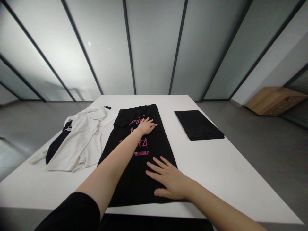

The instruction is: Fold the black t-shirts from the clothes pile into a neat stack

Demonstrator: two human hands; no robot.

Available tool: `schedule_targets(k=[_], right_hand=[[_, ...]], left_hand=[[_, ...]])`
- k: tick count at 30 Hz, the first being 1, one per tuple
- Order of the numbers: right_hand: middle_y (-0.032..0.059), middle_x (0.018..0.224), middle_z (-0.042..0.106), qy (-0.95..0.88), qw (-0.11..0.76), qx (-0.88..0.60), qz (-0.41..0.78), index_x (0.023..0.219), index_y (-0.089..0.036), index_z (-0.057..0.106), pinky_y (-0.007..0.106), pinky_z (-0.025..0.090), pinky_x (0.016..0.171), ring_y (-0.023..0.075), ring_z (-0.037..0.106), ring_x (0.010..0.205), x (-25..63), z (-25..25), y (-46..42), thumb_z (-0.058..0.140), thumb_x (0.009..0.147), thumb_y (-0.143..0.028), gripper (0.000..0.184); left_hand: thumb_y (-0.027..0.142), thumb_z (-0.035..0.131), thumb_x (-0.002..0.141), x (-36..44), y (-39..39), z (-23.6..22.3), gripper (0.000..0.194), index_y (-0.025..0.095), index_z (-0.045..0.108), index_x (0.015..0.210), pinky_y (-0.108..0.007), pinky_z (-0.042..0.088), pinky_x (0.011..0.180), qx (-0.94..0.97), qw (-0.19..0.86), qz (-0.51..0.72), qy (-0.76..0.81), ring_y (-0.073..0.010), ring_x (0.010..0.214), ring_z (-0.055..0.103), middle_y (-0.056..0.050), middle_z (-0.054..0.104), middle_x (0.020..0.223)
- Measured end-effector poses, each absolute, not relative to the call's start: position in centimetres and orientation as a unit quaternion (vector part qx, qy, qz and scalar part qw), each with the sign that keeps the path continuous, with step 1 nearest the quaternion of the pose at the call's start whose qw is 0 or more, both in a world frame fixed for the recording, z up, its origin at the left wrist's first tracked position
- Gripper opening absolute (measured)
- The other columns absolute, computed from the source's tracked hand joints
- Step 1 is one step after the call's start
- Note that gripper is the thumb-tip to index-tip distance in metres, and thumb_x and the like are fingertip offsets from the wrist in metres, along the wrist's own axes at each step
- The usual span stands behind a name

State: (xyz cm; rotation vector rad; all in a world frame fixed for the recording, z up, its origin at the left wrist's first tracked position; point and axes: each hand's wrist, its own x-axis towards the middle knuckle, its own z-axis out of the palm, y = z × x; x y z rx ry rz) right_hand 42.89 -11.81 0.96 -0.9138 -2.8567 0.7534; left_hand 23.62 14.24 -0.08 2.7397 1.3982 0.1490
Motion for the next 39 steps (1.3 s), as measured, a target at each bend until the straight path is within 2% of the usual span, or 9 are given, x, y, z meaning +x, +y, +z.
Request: schedule_targets(k=[4, 7, 10, 13, 18, 23, 32, 35, 39], right_hand=[[0.0087, 0.18, 0.027, -0.921, 0.046, -0.299, 0.245, 0.172, -0.037, 0.036, 0.071, 0.008, 0.133, 0.0408, 0.017, 0.168, 42.8, 1.2, -11.9, 0.069, 0.099, -0.067, 0.086], [0.0116, 0.176, 0.038, -0.922, 0.077, -0.289, 0.244, 0.166, -0.035, 0.051, 0.073, 0.013, 0.131, 0.0442, 0.025, 0.165, 42.8, 0.9, -12.2, 0.077, 0.089, -0.072, 0.089], [0.0139, 0.152, 0.068, -0.911, 0.158, -0.241, 0.294, 0.144, -0.03, 0.075, 0.064, 0.035, 0.127, 0.0401, 0.054, 0.15, 43.2, 0.3, -12.3, 0.075, 0.091, -0.071, 0.067], [0.0126, 0.11, 0.084, -0.85, 0.306, -0.257, 0.344, 0.116, -0.026, 0.085, 0.048, 0.061, 0.098, 0.0308, 0.079, 0.107, 43.9, -0.4, -11.6, 0.059, 0.103, -0.064, 0.048], [0.0057, 0.067, 0.07, -0.679, 0.492, -0.467, 0.28, 0.067, -0.025, 0.071, 0.036, 0.056, 0.063, 0.0232, 0.066, 0.064, 45.4, -0.9, -9.0, 0.054, 0.105, -0.061, 0.054], [0.0018, 0.058, 0.059, -0.58, 0.548, -0.525, 0.296, 0.063, -0.025, 0.063, 0.031, 0.047, 0.052, 0.0187, 0.054, 0.054, 46.3, -1.2, -7.5, 0.055, 0.102, -0.059, 0.053], [0.0036, 0.07, 0.069, -0.551, 0.538, -0.563, 0.301, 0.068, -0.025, 0.067, 0.034, 0.057, 0.064, 0.021, 0.064, 0.067, 46.5, -1.9, -6.1, 0.061, 0.098, -0.062, 0.048], [0.007, 0.087, 0.078, -0.569, 0.51, -0.566, 0.31, 0.081, -0.025, 0.076, 0.042, 0.063, 0.084, 0.0262, 0.074, 0.086, 46.8, -2.3, -5.3, 0.061, 0.099, -0.059, 0.041], [0.0099, 0.124, 0.081, -0.665, 0.424, -0.543, 0.29, 0.11, -0.027, 0.083, 0.053, 0.055, 0.113, 0.0323, 0.073, 0.121, 46.9, -2.7, -3.6, 0.055, 0.102, -0.052, 0.038]], left_hand=[[0.053, 0.034, 0.111, 26.9, 12.7, 1.1, 0.059, 0.022, 0.079, 0.135, -0.061, 0.024, 0.132, 0.878, 0.003, 0.036, 0.477, -0.0368, 0.158, 0.04, -0.012, 0.063, 0.158], [0.057, 0.03, 0.11, 29.6, 10.6, 0.5, 0.071, 0.01, 0.072, 0.144, -0.06, 0.025, 0.132, 0.84, 0.032, 0.064, 0.538, -0.0403, 0.158, 0.039, -0.02, 0.054, 0.165], [0.045, 0.03, 0.108, 31.4, 8.5, -0.7, 0.073, -0.002, 0.051, 0.16, -0.06, 0.018, 0.134, 0.784, 0.056, 0.097, 0.61, -0.0429, 0.163, 0.029, -0.026, 0.037, 0.174], [0.039, 0.032, 0.107, 32.2, 7.1, -1.1, 0.075, -0.007, 0.039, 0.165, -0.06, 0.013, 0.136, 0.775, 0.066, 0.104, 0.62, -0.0433, 0.167, 0.02, -0.027, 0.027, 0.178], [0.049, 0.034, 0.108, 32.8, 3.6, -1.0, 0.077, -0.001, 0.042, 0.166, -0.059, 0.019, 0.135, 0.809, 0.06, 0.102, 0.576, -0.0426, 0.165, 0.026, -0.025, 0.034, 0.176], [0.056, 0.034, 0.107, 33.0, -2.8, -1.9, 0.081, 0.004, 0.037, 0.169, -0.062, 0.022, 0.134, 0.863, 0.071, 0.081, 0.493, -0.0423, 0.166, 0.024, -0.024, 0.031, 0.177], [0.065, 0.034, 0.105, 31.0, -9.8, -1.8, 0.091, 0.002, 0.033, 0.171, -0.069, 0.019, 0.133, 0.91, 0.081, 0.068, 0.4, -0.0454, 0.167, 0.019, -0.028, 0.029, 0.177], [0.066, 0.038, 0.104, 30.9, -11.0, -1.4, 0.092, 0.003, 0.034, 0.171, -0.069, 0.021, 0.132, 0.913, 0.089, 0.057, 0.395, -0.0466, 0.166, 0.021, -0.029, 0.029, 0.176], [0.064, 0.037, 0.105, 30.8, -11.9, -1.1, 0.089, 0.006, 0.032, 0.172, -0.074, 0.027, 0.126, 0.917, 0.087, 0.062, 0.384, -0.0477, 0.164, 0.024, -0.029, 0.034, 0.174]])
